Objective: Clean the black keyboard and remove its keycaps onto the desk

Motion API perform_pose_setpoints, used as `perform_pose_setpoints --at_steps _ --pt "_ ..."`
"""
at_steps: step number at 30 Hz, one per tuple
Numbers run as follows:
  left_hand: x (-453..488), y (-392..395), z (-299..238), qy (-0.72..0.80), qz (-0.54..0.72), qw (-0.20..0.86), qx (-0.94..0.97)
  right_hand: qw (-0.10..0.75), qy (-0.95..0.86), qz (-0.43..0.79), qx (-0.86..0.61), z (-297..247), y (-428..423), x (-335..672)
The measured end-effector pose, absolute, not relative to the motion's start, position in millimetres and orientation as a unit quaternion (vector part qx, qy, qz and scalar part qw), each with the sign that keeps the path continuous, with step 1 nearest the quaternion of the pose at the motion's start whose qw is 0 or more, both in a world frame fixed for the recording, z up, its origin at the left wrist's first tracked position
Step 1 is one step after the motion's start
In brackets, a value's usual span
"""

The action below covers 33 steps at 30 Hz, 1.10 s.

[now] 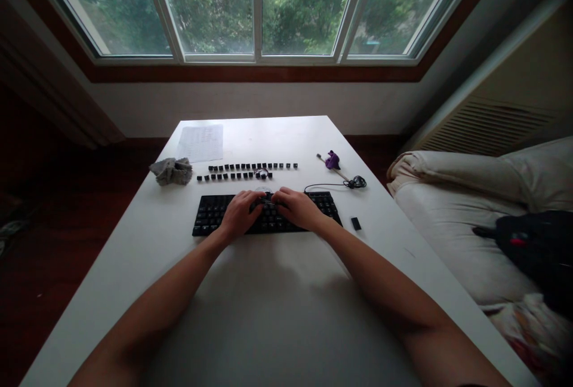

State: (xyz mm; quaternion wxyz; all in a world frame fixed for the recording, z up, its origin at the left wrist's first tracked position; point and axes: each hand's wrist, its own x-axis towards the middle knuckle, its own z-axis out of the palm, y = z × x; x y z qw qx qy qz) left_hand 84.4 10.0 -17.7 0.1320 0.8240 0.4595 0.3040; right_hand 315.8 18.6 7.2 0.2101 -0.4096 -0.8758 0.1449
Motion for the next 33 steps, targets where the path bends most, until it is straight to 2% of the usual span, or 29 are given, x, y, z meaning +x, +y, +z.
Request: perform_pose_setpoints --at_steps 13,24,33 --pt "87 5 -15 0.462 0.322 0.181 0.806 0.200 -0.889 0.169 -0.375 0 18 311" --pt "89 11 -24 0.377 0.425 0.439 0.697 0.206 -0.894 0.134 -0.375 6 19 318" --pt "89 14 -20 0.352 0.478 0.550 0.588 0.214 -0.896 0.129 -0.366 5 18 318"
